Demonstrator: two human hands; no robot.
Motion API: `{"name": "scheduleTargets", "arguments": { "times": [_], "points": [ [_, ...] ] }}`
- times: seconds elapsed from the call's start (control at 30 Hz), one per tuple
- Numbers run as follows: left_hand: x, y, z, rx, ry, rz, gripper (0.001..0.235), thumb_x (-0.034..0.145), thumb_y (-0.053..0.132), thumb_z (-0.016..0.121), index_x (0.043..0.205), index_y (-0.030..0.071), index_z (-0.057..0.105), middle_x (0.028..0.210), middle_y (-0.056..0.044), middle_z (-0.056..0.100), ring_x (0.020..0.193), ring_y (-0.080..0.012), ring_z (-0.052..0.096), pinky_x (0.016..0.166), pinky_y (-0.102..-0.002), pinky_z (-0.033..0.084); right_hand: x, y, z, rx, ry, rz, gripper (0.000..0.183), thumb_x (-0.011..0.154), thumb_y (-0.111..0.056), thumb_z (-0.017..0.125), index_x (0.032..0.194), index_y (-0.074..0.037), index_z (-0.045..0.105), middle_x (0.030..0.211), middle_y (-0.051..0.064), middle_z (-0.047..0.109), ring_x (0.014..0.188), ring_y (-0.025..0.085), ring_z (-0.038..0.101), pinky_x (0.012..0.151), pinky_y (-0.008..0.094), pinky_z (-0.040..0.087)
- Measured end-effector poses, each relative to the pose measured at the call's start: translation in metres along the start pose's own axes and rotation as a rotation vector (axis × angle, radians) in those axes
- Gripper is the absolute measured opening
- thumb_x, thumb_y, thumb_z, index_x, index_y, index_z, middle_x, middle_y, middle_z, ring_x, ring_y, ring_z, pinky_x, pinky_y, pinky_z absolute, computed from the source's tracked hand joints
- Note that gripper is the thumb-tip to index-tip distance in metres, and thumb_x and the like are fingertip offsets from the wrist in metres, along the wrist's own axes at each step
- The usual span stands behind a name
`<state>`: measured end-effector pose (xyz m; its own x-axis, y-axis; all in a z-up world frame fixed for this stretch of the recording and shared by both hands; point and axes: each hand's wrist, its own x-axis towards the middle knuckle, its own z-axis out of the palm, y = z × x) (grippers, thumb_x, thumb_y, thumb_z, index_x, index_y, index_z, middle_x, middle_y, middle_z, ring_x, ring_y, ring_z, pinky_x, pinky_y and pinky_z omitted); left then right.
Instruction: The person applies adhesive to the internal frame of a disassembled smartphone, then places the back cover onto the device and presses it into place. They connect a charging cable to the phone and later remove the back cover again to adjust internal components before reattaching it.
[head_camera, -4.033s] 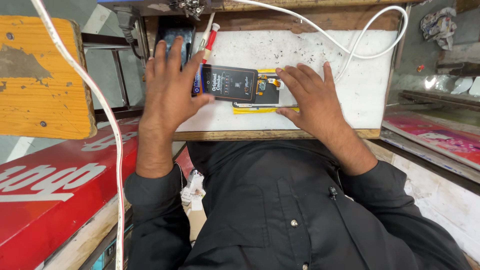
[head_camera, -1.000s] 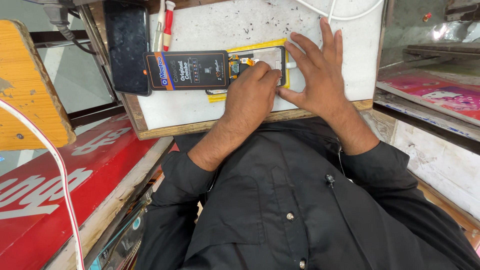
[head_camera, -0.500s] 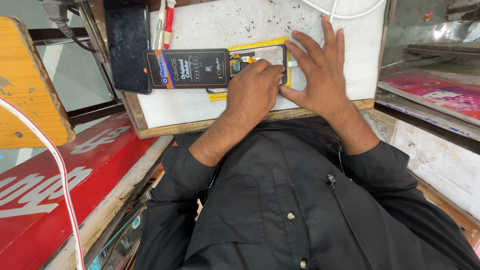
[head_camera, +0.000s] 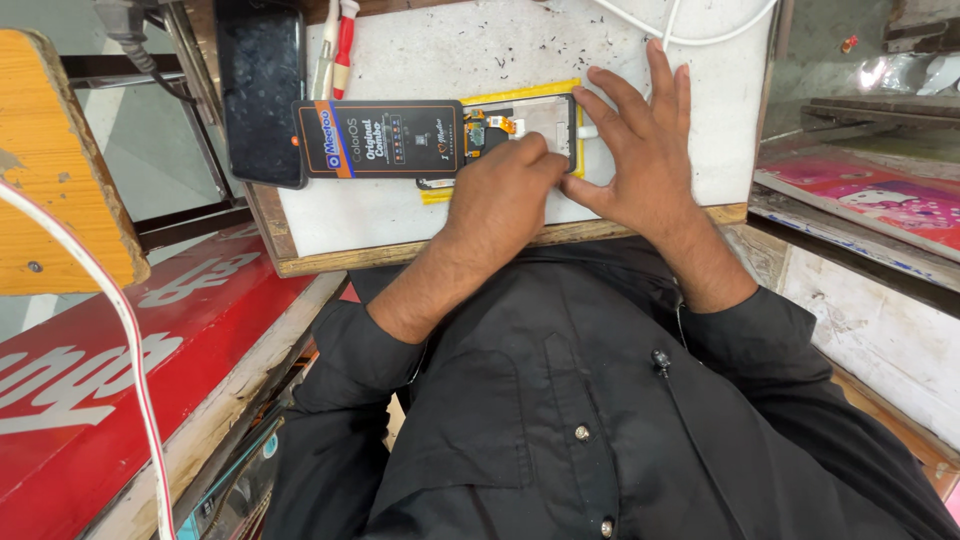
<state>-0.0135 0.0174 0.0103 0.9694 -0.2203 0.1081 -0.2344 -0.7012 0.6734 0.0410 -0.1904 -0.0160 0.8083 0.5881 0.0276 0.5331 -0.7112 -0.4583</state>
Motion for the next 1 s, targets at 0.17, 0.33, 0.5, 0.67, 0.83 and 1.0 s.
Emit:
{"name": "scheduleTargets", "arguments": {
  "times": [0.17, 0.33, 0.5, 0.67, 0.83, 1.0],
  "points": [
    [-0.014, -0.005, -0.023, -0.240, 0.189, -0.137, 0.017, 0.096, 0.007, 0.072, 0.113, 0.008, 0.073, 0.098, -0.008, 0.066, 0.084, -0.0288, 0.070, 0.072, -0.039, 0.056, -0.001, 0.002, -0.005, 0.054, 0.011, -0.039, 0.080, 0.084, -0.046, 0.091, 0.150, -0.011, 0.064, 0.164, 0.015, 0.045, 0.160, 0.049, 0.011, 0.126, 0.075, 0.006],
    [-0.038, -0.003, -0.036, -0.392, 0.178, -0.361, 0.011, 0.097, 0.010, 0.072, 0.107, 0.007, 0.073, 0.093, -0.009, 0.069, 0.074, -0.0245, 0.071, 0.065, -0.035, 0.055, -0.005, -0.004, -0.012, 0.066, 0.011, -0.096, 0.051, 0.082, -0.040, 0.093, 0.126, -0.018, 0.079, 0.160, 0.013, 0.049, 0.159, 0.047, 0.012, 0.127, 0.072, 0.009],
    [-0.057, 0.007, -0.029, -0.428, 0.200, -0.220, 0.010, 0.098, 0.012, 0.072, 0.106, 0.007, 0.069, 0.100, -0.010, 0.073, 0.088, -0.0273, 0.072, 0.075, -0.036, 0.058, -0.020, -0.038, -0.015, 0.295, 0.038, -0.160, 0.032, 0.085, -0.028, 0.088, 0.112, -0.013, 0.079, 0.137, 0.010, 0.066, 0.141, 0.037, 0.039, 0.117, 0.049, 0.041],
    [-0.059, 0.017, -0.025, -0.377, 0.157, -0.150, 0.011, 0.098, 0.014, 0.073, 0.107, 0.009, 0.069, 0.096, -0.007, 0.074, 0.085, -0.0282, 0.074, 0.073, -0.038, 0.058, -0.021, -0.052, -0.020, 0.459, 0.045, -0.160, 0.012, 0.086, -0.012, 0.085, 0.094, -0.009, 0.076, 0.101, 0.004, 0.075, 0.105, 0.026, 0.061, 0.091, 0.038, 0.051],
    [-0.052, 0.016, -0.035, -0.309, 0.145, -0.211, 0.015, 0.097, 0.016, 0.072, 0.108, 0.007, 0.067, 0.095, -0.008, 0.073, 0.084, -0.0278, 0.073, 0.072, -0.039, 0.057, -0.018, -0.049, -0.032, 0.538, 0.167, -0.054, 0.006, 0.096, -0.006, 0.078, 0.095, -0.004, 0.072, 0.103, 0.008, 0.074, 0.095, 0.024, 0.067, 0.084, 0.034, 0.052],
    [-0.045, 0.023, -0.032, -0.313, 0.168, -0.108, 0.025, 0.094, 0.021, 0.074, 0.113, 0.006, 0.068, 0.097, -0.010, 0.073, 0.087, -0.0280, 0.072, 0.074, -0.039, 0.058, -0.021, -0.051, -0.033, 0.532, 0.091, -0.088, 0.005, 0.096, -0.005, 0.076, 0.095, -0.002, 0.072, 0.103, 0.010, 0.074, 0.091, 0.022, 0.067, 0.080, 0.032, 0.054]
  ]
}}
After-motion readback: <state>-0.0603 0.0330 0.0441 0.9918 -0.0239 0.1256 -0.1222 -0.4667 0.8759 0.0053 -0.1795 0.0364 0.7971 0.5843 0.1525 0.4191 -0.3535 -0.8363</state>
